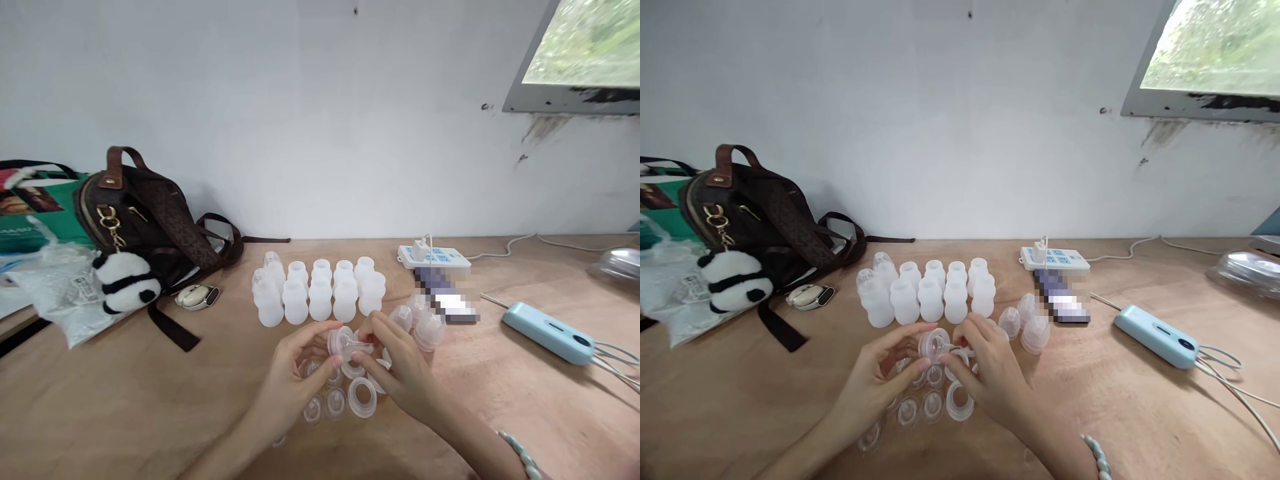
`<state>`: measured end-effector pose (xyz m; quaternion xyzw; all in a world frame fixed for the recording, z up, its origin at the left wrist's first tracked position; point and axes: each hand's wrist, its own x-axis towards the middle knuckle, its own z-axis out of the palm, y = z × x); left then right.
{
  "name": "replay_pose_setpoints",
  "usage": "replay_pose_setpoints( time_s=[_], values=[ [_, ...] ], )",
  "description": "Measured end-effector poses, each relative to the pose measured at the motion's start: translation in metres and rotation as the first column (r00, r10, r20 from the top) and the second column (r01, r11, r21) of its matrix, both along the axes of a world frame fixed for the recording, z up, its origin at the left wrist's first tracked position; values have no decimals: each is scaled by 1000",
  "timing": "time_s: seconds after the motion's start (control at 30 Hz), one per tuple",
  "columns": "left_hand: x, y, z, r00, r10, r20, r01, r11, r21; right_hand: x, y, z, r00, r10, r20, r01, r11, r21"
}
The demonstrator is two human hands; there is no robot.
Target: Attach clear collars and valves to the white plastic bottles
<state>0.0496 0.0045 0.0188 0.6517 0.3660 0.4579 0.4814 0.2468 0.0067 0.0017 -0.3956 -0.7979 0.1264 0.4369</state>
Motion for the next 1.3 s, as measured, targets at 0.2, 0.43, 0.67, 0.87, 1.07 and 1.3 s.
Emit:
replay_pose_setpoints(
  time_s=[0.2,0.43,0.67,0.87,1.07,1.3],
  values=[
    [2,-3,-7,997,-19,-71,29,989,143,-5,-2,-1,991,130,-30,-133,985,-107],
    [4,-6,-10,995,-97,-3,96,989,111,-6,-6,3,962,218,-167,-251,944,-214],
    [-6,0,5,988,-84,-128,93,993,69,-5,-8,7,945,257,-204,-301,926,-227],
    [-16,6,16,986,-123,-117,119,992,-34,0,-8,10,953,269,-137,-291,941,-174],
    [-11,7,16,986,-153,-64,144,982,-126,-2,-5,2,979,203,24,-204,977,55],
    [-23,23,6,969,-105,-223,109,994,7,7,2,5,994,113,4,-111,973,200]
  ],
)
